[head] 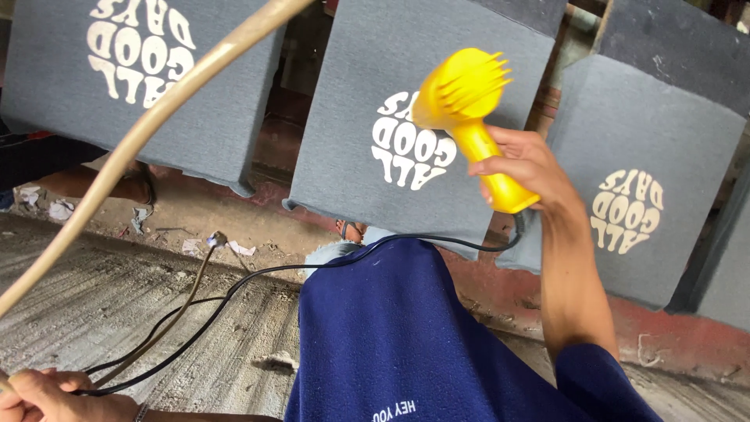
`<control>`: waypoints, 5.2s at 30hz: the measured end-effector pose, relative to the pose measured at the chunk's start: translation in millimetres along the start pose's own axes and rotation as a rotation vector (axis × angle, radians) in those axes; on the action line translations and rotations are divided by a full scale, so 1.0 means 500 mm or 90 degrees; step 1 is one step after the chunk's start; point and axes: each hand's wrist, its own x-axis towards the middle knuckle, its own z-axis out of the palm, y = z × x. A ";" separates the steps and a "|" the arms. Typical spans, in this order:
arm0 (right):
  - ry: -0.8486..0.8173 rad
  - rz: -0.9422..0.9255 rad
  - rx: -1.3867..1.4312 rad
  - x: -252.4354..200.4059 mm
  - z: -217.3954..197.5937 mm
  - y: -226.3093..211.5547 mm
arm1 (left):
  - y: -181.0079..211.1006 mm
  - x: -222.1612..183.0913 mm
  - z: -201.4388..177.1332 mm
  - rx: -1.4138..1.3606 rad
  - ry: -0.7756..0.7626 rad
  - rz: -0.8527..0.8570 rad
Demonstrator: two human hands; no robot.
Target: Manual screen printing process including drying ink with a heat gun and applying ink with a squeegee.
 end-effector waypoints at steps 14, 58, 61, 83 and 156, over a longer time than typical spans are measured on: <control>0.045 0.087 -0.129 -0.033 0.006 -0.086 | -0.051 0.027 0.037 -0.010 0.029 0.060; -0.071 0.025 0.000 0.226 0.745 -0.206 | -0.256 0.678 -0.072 -0.131 -0.287 0.186; -0.009 0.008 -0.004 0.215 0.771 -0.236 | -0.239 0.718 -0.126 -0.050 -0.385 0.174; -0.042 -0.017 -0.002 0.256 0.851 -0.264 | -0.237 0.762 -0.143 0.006 -0.453 0.088; 0.138 0.118 -0.195 0.319 0.712 -0.380 | -0.121 0.856 0.089 0.213 -0.298 0.042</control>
